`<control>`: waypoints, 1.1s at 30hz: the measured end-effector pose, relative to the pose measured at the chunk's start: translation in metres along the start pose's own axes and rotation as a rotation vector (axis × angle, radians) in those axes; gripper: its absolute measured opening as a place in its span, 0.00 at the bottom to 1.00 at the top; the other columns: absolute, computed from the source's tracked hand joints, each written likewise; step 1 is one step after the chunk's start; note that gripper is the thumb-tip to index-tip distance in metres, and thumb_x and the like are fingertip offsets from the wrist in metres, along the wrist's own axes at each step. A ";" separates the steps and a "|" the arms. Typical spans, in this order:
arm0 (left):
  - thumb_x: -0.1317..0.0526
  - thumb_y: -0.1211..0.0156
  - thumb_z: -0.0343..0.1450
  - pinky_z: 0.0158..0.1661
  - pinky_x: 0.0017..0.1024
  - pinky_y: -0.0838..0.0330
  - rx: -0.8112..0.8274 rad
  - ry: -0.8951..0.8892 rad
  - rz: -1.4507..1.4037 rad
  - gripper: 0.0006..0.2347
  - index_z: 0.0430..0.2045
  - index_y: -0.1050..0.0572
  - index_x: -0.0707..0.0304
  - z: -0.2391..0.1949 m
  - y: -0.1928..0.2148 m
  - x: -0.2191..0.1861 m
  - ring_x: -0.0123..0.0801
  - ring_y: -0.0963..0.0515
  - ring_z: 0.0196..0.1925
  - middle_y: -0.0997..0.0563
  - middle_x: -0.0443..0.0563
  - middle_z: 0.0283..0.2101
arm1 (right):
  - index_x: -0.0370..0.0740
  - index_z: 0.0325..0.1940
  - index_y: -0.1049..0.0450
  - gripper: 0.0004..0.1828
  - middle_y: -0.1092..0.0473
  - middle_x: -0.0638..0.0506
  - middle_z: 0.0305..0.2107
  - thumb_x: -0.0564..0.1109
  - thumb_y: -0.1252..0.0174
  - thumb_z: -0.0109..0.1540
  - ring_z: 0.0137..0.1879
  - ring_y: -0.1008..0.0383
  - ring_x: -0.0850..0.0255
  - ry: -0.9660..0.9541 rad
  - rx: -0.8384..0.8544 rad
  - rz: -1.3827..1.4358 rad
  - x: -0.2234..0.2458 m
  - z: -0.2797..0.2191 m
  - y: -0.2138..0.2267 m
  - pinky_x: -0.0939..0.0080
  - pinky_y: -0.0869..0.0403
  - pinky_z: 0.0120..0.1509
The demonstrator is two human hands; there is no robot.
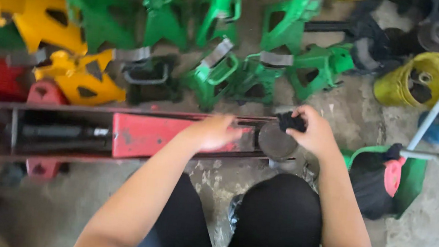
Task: The person sits on the floor and uses a black cloth to wipe and clean a small metal part. They then place the part on a red metal rack and proceed to wipe the rack itself. Finally, they pick up a green metal jack stand and wipe it with the cloth.
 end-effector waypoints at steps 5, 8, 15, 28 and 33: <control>0.42 0.46 0.72 0.57 0.50 0.35 0.227 0.091 0.395 0.26 0.57 0.30 0.61 -0.056 0.009 -0.066 0.58 0.27 0.60 0.24 0.67 0.55 | 0.45 0.49 0.21 0.21 0.23 0.44 0.39 0.42 0.29 0.51 0.45 0.20 0.47 0.071 -0.054 0.012 -0.038 -0.042 -0.018 0.52 0.23 0.50; 0.44 0.45 0.71 0.57 0.46 0.32 0.090 -0.051 0.323 0.24 0.56 0.28 0.61 -0.078 0.024 -0.084 0.56 0.25 0.59 0.22 0.64 0.53 | 0.44 0.49 0.21 0.19 0.23 0.42 0.38 0.40 0.31 0.53 0.46 0.22 0.44 0.209 -0.088 -0.080 -0.040 -0.048 -0.027 0.50 0.24 0.52; 0.49 0.43 0.71 0.57 0.43 0.31 -0.156 -0.059 0.272 0.24 0.58 0.29 0.66 -0.139 0.066 -0.090 0.53 0.24 0.59 0.21 0.66 0.52 | 0.42 0.47 0.23 0.14 0.23 0.42 0.40 0.40 0.35 0.57 0.49 0.23 0.42 0.355 -0.192 -0.108 -0.020 -0.028 -0.064 0.47 0.25 0.56; 0.50 0.43 0.71 0.56 0.39 0.29 -0.022 -0.023 0.056 0.21 0.54 0.26 0.64 -0.139 0.021 -0.082 0.47 0.21 0.58 0.21 0.60 0.55 | 0.40 0.39 0.23 0.11 0.25 0.42 0.36 0.37 0.37 0.53 0.48 0.24 0.43 0.372 -0.168 -0.342 -0.032 -0.038 -0.051 0.47 0.25 0.51; 0.51 0.44 0.72 0.55 0.37 0.28 -0.107 -0.056 0.017 0.20 0.54 0.27 0.66 -0.139 0.033 -0.075 0.44 0.20 0.58 0.20 0.58 0.55 | 0.40 0.41 0.24 0.10 0.25 0.43 0.36 0.36 0.37 0.56 0.48 0.24 0.44 0.372 -0.308 -0.168 -0.014 -0.022 -0.064 0.48 0.24 0.53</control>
Point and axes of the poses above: each hand's wrist, its own z-axis towards the middle knuckle, its own y-axis out of the back of the hand, x = y × z, the point moved 4 cm from there along z, towards the middle knuckle
